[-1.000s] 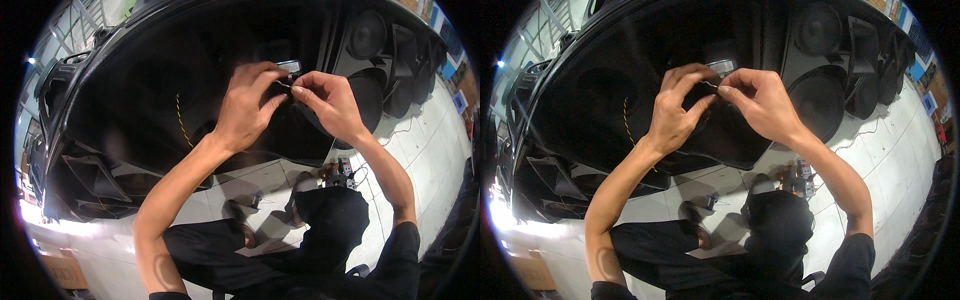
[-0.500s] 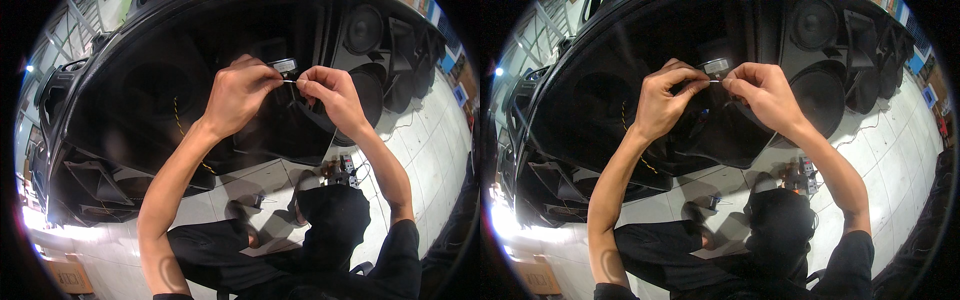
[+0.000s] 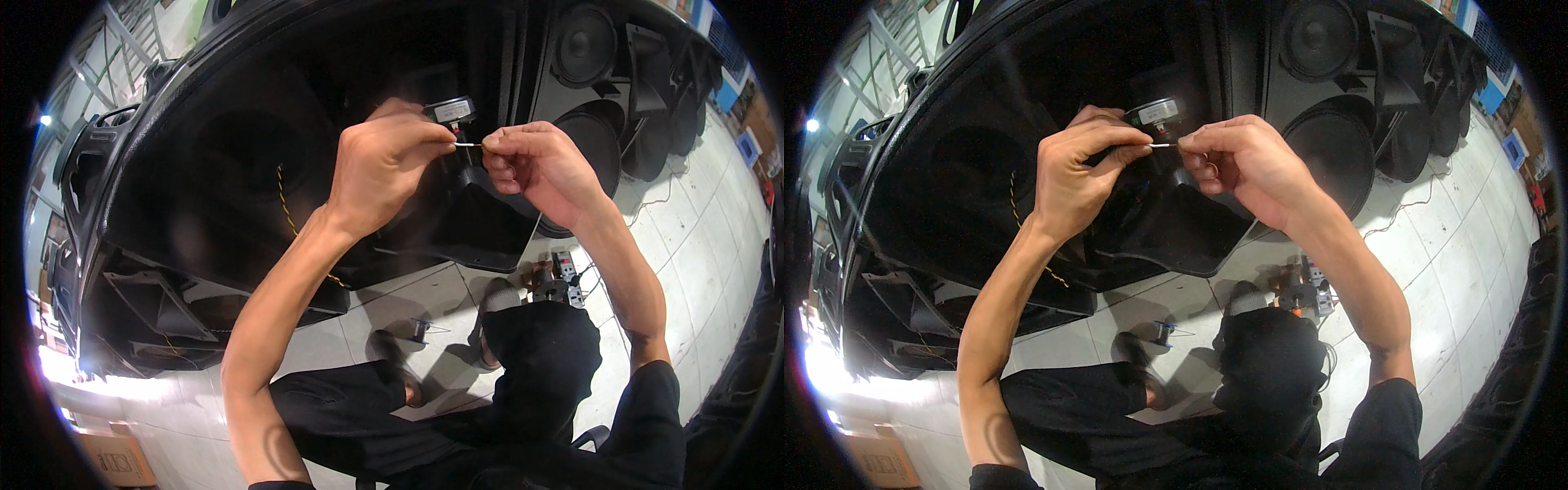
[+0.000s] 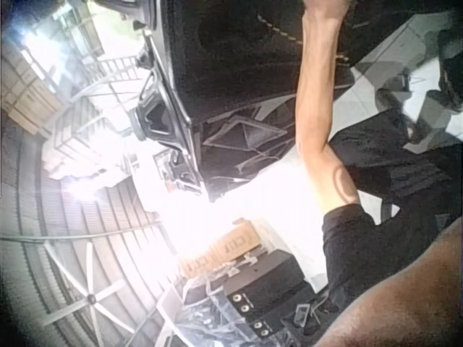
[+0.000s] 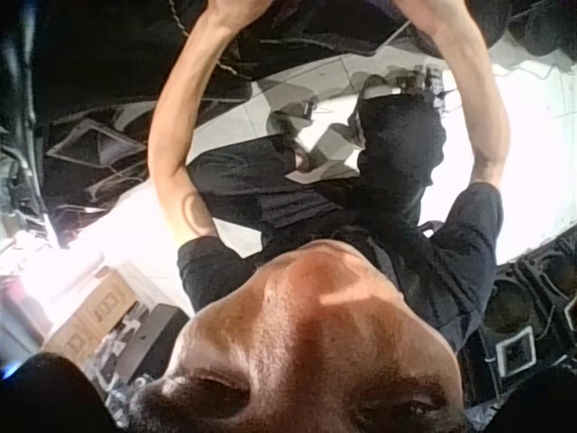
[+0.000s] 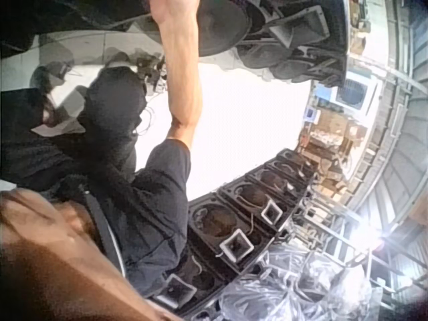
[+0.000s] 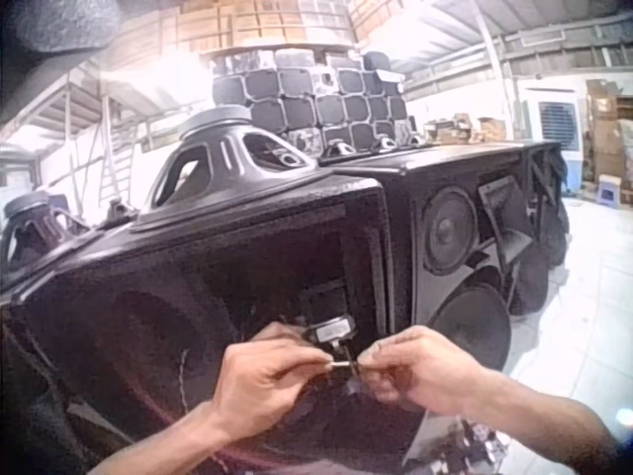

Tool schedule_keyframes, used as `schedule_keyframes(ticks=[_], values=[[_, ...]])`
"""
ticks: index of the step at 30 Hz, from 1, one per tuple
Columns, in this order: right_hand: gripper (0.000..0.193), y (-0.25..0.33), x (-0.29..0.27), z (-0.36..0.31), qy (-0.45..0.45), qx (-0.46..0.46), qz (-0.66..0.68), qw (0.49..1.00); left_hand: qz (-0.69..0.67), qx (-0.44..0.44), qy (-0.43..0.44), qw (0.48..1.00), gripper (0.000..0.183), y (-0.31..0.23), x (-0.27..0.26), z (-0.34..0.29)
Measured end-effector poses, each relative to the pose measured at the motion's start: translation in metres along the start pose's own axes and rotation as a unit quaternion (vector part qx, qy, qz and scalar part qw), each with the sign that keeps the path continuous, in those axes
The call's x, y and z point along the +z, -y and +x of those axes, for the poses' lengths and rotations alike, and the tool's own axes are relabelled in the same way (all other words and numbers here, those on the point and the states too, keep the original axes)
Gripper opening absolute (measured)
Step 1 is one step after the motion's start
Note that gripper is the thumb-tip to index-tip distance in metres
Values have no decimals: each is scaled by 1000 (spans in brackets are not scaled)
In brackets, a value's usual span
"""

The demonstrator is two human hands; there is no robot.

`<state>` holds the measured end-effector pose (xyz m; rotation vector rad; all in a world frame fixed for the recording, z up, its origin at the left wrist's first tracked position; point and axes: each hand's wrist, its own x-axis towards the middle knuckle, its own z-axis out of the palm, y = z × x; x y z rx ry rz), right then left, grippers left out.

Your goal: The person sits on the floor and installs a speaker into a black enclosure. They connect wires to the speaker terminals, then use a soldering iron and solder to secure the connections. The person repeats the soldering process on another connection point.

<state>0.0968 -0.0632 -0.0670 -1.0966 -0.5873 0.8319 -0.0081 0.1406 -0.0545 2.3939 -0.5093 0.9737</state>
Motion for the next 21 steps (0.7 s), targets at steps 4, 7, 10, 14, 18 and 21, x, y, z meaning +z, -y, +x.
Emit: schedule_keyframes(ticks=[4, 7, 10, 14, 18, 21], values=[[19, 3, 7, -7, -26, -47, -78, 995, -26, -45, 28, 998, 14, -9, -1, 1], [18, 4, 8, -8, -23, -67, -117, 991, -33, -45, 60, 997, 16, -13, -1, 3], [18, 3, 10, -8, -3, -78, -120, 990, -27, -21, 69, 997, 14, -11, 0, 5], [17, -4, 10, -7, 7, -103, -59, 993, -27, 17, 10, 999, 10, -5, 6, 3], [15, -5, 16, -6, 18, -118, 13, 993, 6, 69, -8, 998, 11, -4, 1, 8], [13, -7, 16, -8, 22, -116, 25, 993, -4, 50, -2, 999, 10, -6, 1, 6]])
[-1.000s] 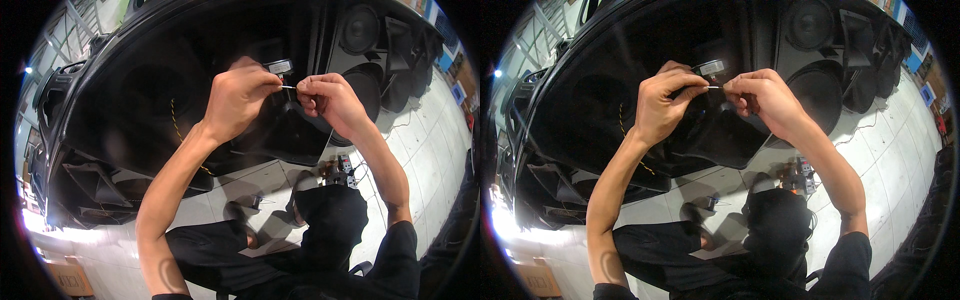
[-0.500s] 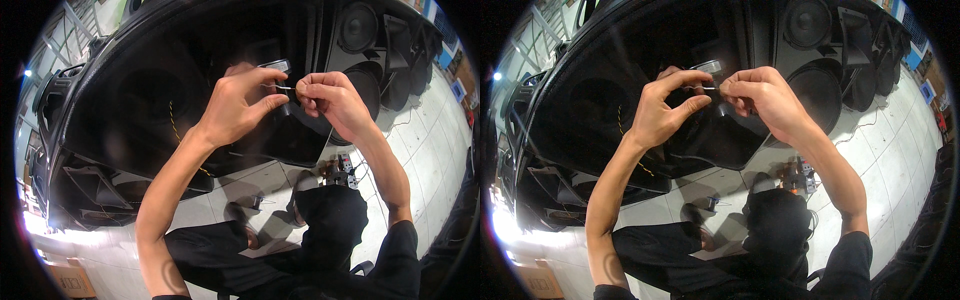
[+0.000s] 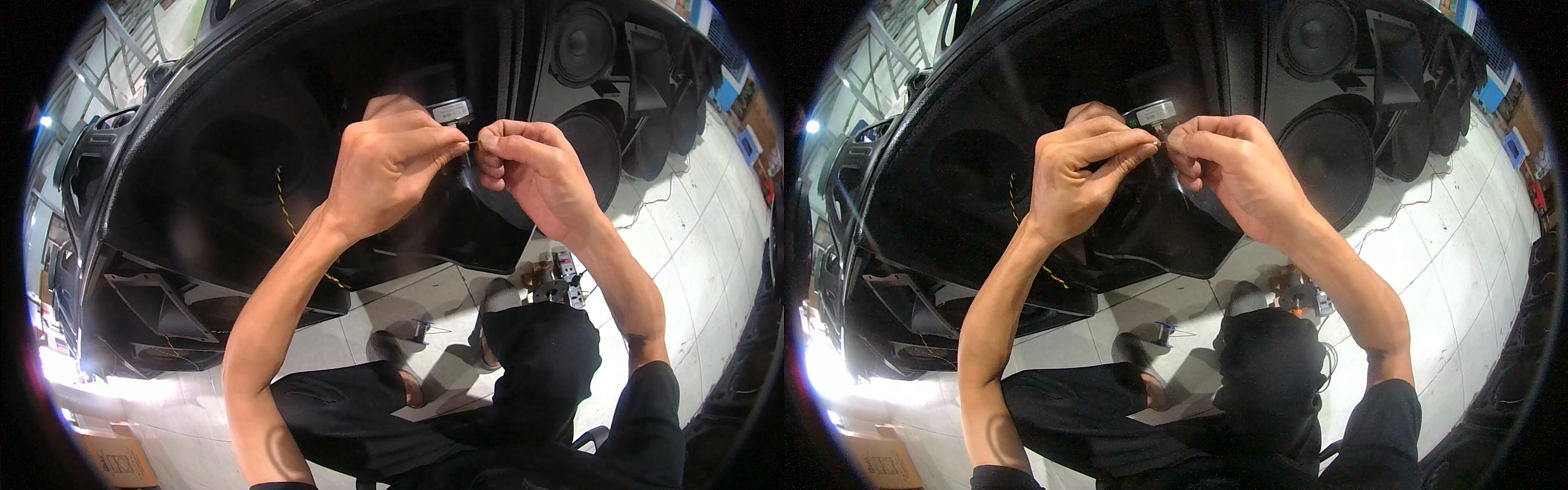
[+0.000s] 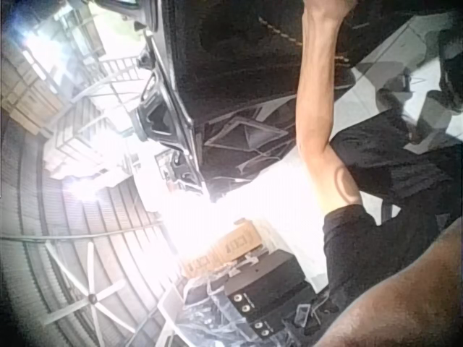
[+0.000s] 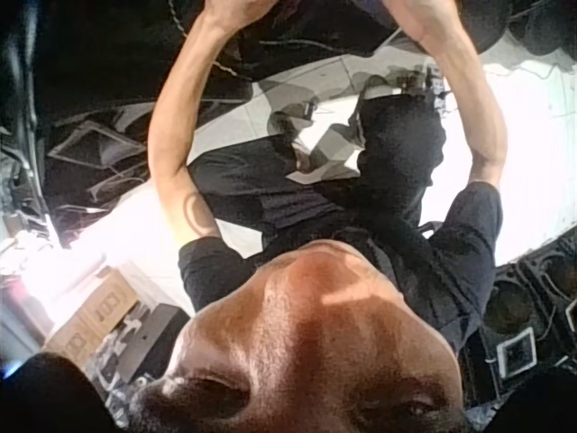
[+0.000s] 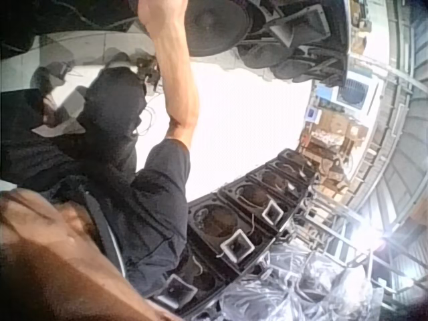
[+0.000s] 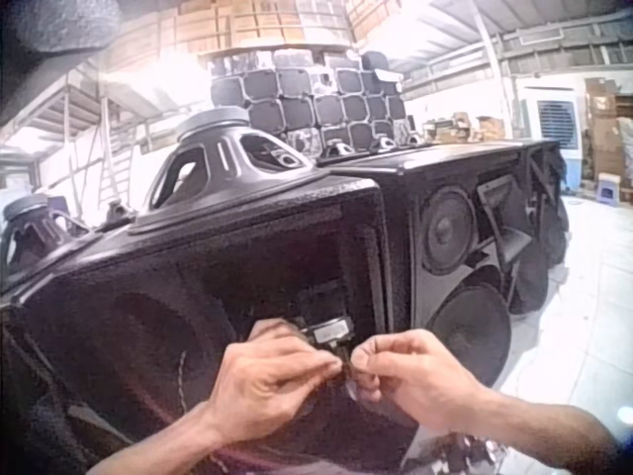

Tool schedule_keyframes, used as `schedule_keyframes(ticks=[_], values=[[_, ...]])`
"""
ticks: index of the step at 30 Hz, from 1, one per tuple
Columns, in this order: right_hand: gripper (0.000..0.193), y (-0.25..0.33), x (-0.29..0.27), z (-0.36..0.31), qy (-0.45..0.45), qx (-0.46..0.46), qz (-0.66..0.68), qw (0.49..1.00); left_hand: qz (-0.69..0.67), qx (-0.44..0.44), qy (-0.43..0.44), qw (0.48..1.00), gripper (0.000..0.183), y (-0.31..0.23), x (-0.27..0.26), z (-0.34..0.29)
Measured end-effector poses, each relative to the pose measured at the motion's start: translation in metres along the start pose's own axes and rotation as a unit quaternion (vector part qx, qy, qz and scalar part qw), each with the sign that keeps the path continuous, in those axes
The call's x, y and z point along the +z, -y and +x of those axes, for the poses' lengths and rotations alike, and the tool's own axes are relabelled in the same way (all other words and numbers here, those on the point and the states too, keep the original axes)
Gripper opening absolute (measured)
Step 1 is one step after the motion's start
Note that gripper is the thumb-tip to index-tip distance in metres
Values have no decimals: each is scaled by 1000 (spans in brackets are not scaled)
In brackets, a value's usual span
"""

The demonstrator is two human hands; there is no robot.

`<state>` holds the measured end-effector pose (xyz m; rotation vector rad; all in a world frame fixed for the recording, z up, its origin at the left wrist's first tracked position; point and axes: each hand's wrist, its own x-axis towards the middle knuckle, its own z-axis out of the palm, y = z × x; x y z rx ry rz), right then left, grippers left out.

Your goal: The person sits on the floor and installs a speaker into a black enclosure. They connect wires to the speaker terminals, then use a soldering iron and solder to secure the connections. The person repeats the soldering process on another connection point.

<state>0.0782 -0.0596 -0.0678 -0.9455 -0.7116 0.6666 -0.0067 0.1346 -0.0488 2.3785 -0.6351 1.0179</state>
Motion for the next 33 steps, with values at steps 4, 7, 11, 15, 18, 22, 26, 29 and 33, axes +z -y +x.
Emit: schedule_keyframes(ticks=[4, 7, 11, 15, 18, 22, 26, 29, 33], values=[[12, -2, -3, -1, 1, 2, 12, 1000, -19, -16, -4, 1000, 10, 1, 3, -2], [14, 0, -5, 1, 17, -6, -23, 1000, -10, -26, 6, 1000, 11, 3, 1, -1], [16, 1, -7, 2, -46, -4, -126, 991, -7, -61, 1, 998, 12, 5, -4, 2], [18, 2, -18, -3, -123, -42, -189, 973, -18, -80, -15, 997, 12, 10, -11, -1], [17, 3, -14, -8, -135, -132, -314, 930, -15, -86, 8, 996, 12, 10, -11, -1], [20, -2, -8, 2, -84, -347, -511, 782, -15, -101, 23, 994, 14, 9, -7, -3], [20, -8, -16, 12, -48, -444, -590, 673, -14, -87, 33, 996, 14, 6, -5, 0], [16, -10, -19, 11, -36, -422, -570, 704, -12, -90, 36, 995, 14, 6, -3, 0], [19, -9, -13, 6, -70, -179, -471, 861, 2, -118, 21, 993, 14, 4, -2, -3]])
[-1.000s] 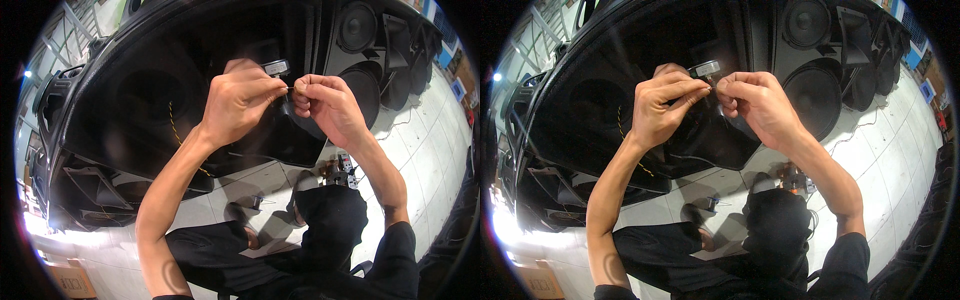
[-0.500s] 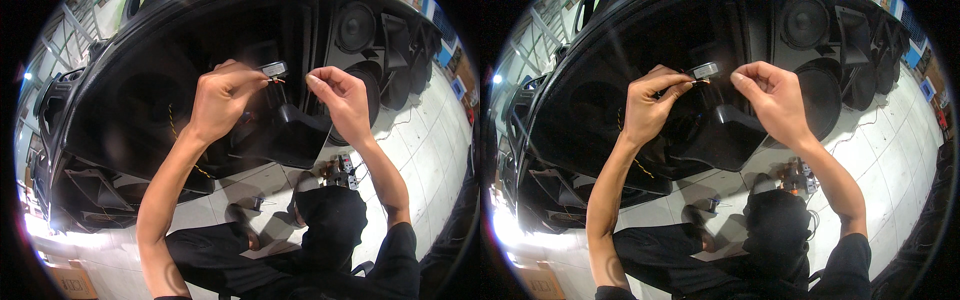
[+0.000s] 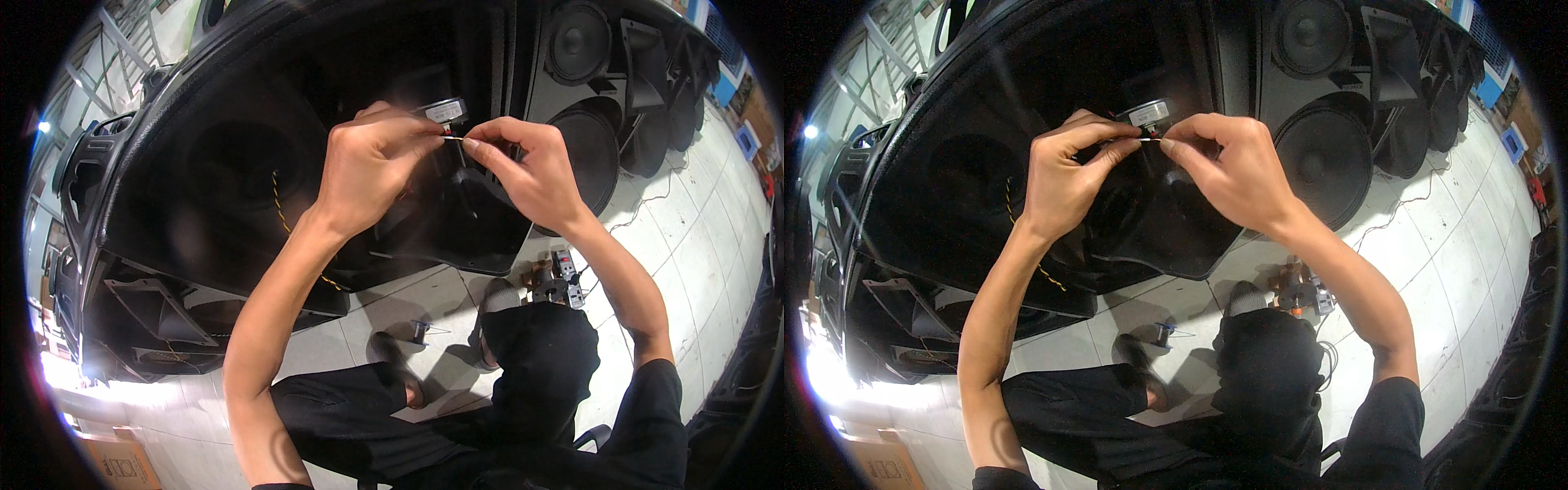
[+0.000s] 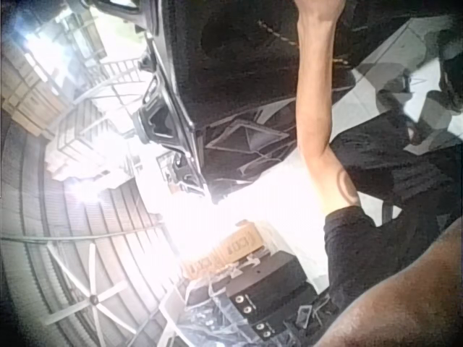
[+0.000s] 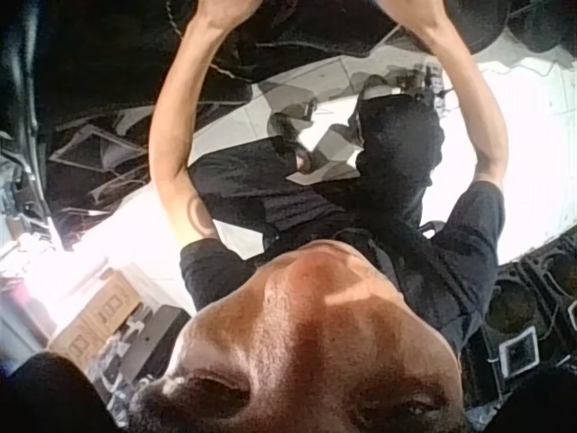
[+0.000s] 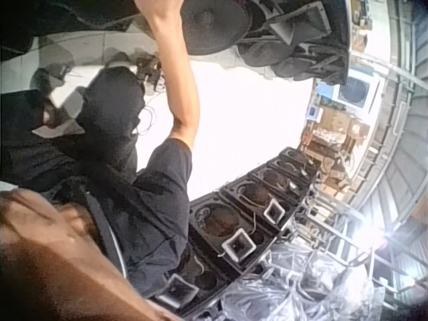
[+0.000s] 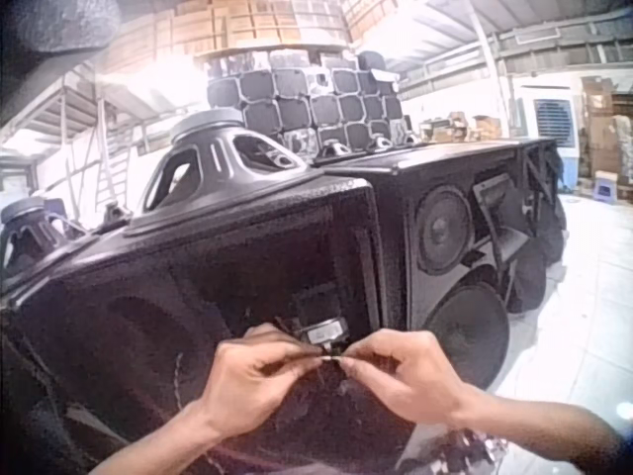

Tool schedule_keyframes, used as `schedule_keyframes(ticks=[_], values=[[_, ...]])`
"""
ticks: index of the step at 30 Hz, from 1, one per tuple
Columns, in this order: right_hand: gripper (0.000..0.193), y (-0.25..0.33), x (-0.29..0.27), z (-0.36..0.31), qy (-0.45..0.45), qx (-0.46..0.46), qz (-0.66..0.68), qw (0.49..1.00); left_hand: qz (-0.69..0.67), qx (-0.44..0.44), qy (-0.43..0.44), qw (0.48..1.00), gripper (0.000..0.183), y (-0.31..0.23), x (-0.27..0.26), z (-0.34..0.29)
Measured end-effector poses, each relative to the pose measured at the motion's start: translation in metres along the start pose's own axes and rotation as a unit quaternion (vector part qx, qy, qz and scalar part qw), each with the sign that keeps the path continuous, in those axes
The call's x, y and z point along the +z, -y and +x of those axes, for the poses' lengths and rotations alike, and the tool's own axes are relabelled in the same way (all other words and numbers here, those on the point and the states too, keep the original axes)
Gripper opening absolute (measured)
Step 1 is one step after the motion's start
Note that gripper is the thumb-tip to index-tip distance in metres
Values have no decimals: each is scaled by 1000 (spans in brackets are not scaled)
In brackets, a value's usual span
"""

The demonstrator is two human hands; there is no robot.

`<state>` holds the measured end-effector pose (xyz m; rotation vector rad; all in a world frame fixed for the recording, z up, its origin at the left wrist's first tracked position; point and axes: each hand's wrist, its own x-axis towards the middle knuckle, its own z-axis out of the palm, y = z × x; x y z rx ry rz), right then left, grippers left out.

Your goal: The person sits on the floor and installs a speaker into a black enclosure. They connect wires to the speaker terminals, then use a soldering iron and solder to secure the connections. The person repeats the soldering process on another connection point.

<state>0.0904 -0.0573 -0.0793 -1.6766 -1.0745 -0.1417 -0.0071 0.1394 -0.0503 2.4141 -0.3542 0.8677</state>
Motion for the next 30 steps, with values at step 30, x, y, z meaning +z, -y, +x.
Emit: schedule_keyframes(ticks=[30], values=[[24, -21, 16, 16, -11, 112, 83, 990, 125, 54, -45, 990, 15, 8, 10, 0]])
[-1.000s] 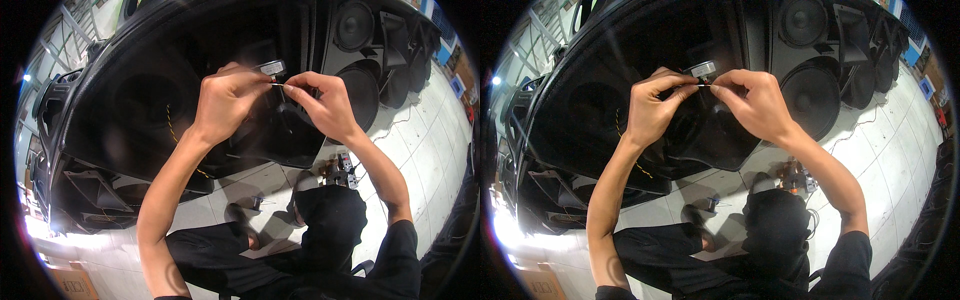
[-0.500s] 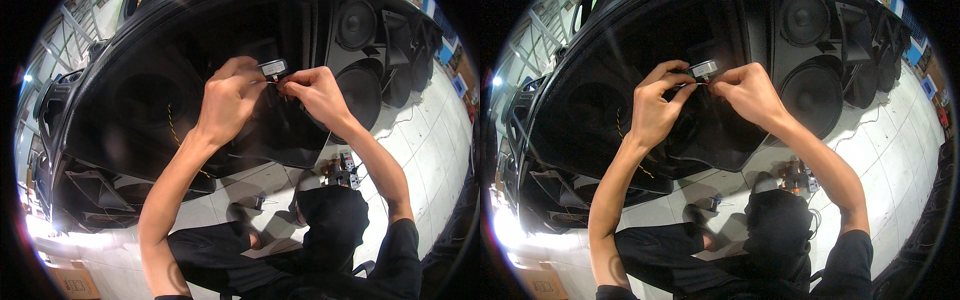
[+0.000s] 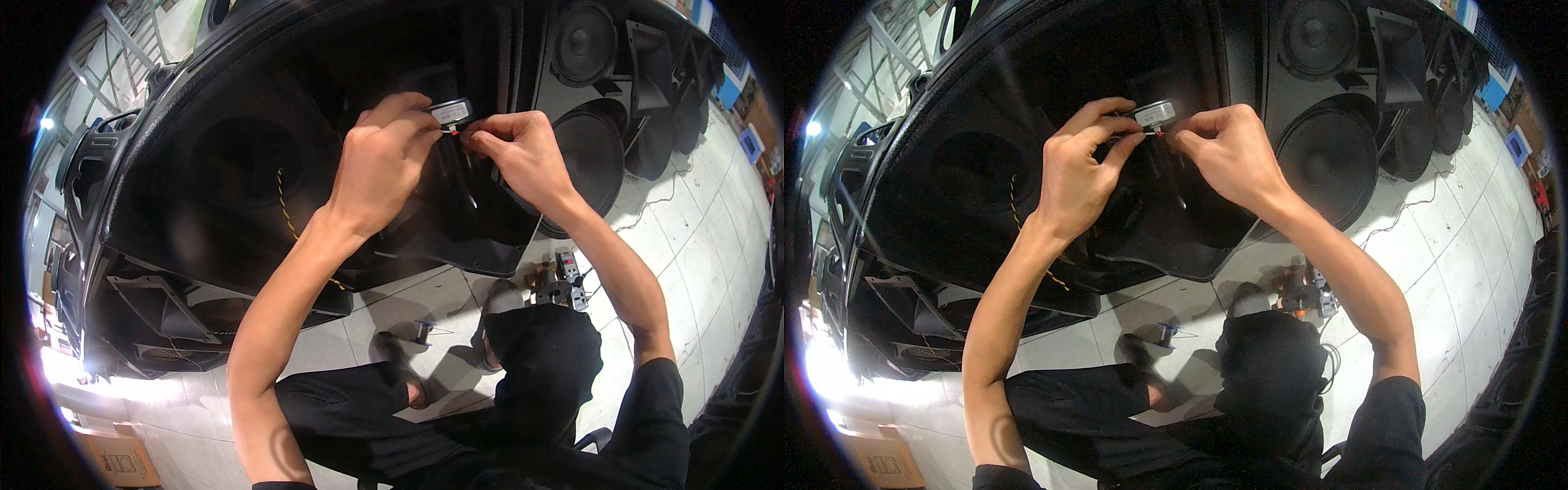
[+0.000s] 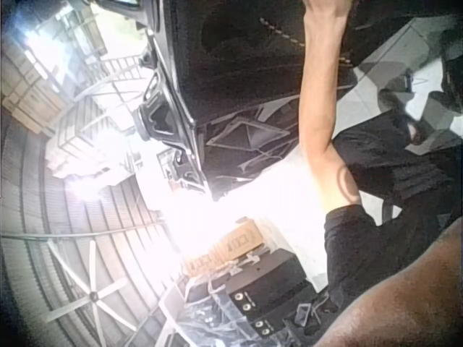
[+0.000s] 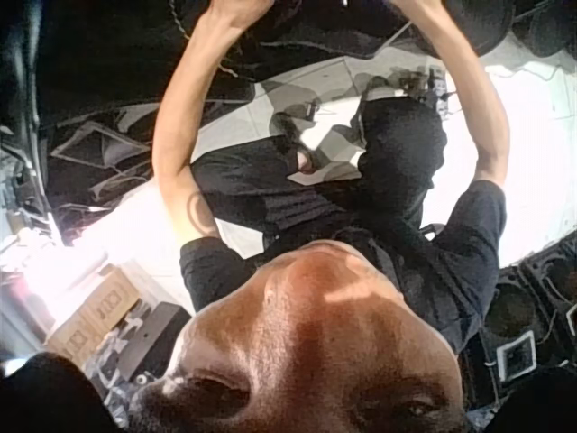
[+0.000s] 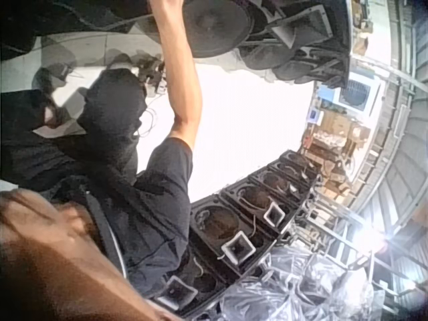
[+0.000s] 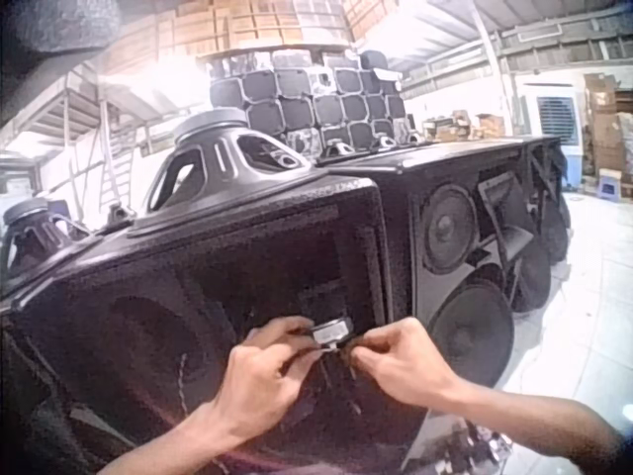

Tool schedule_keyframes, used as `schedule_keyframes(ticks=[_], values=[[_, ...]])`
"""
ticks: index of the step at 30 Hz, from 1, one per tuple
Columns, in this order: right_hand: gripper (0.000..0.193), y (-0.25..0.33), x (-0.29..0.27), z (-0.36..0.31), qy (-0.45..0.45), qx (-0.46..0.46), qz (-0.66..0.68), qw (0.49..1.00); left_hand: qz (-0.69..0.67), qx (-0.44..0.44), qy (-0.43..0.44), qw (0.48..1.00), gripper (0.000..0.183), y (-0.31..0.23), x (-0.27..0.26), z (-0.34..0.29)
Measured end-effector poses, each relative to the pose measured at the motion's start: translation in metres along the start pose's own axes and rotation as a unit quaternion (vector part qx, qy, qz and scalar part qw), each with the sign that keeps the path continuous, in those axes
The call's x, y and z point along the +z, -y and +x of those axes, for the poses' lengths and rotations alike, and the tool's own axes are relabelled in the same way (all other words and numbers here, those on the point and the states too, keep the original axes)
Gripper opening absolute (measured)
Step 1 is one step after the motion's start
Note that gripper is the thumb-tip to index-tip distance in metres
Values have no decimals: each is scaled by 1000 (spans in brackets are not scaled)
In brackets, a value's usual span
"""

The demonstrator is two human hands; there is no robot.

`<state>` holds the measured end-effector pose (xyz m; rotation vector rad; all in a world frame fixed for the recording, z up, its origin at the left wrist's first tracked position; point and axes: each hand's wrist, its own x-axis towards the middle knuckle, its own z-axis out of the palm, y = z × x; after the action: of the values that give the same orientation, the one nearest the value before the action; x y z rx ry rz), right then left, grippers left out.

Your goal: The person sits on the floor and installs a speaker into a black enclosure. They connect wires to the speaker terminals, then use a soldering iron and solder to secure the connections. The person repeats the soldering process on another connection point.

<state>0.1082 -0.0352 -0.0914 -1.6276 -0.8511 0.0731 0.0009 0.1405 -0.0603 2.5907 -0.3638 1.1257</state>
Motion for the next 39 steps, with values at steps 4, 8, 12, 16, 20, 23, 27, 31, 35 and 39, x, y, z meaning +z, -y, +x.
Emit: schedule_keyframes(ticks=[4, 8, 12, 16, 20, 23, 27, 31, 35, 39], values=[[24, 0, 0, 0, 0, 0, 1, 1000, -34, -29, 11, 999, 16, -5, -3, 1], [24, 4, 0, 0, -7, -9, -30, 999, -39, -22, 11, 999, 16, -3, -4, 1], [25, 5, 1, -2, -33, -46, -59, 997, -58, -25, 16, 998, 13, -2, 0, 2], [23, 4, 3, -3, -61, -97, -92, 989, -38, -21, 30, 999, 17, 2, 3, 2], [17, 2, 6, -2, -104, -234, -176, 951, -44, -18, 47, 998, 19, 2, 1, 3], [13, 4, 10, -1, -122, -344, -272, 890, -39, -18, 55, 998, 16, 0, -1, 7], [12, 5, 19, 1, -135, -443, -377, 802, -16, -13, 46, 999, 15, -2, 2, 9], [9, 10, 19, -1, -108, -498, -482, 713, -16, 3, 52, 998, 16, -3, 2, 16], [10, 20, 26, -8, -67, -499, -541, 674, -23, -2, 48, 999, 13, 0, 1, 16], [5, 22, 20, -13, 5, -475, -372, 798, -46, -29, 59, 997, 11, -3, -1, 19]])
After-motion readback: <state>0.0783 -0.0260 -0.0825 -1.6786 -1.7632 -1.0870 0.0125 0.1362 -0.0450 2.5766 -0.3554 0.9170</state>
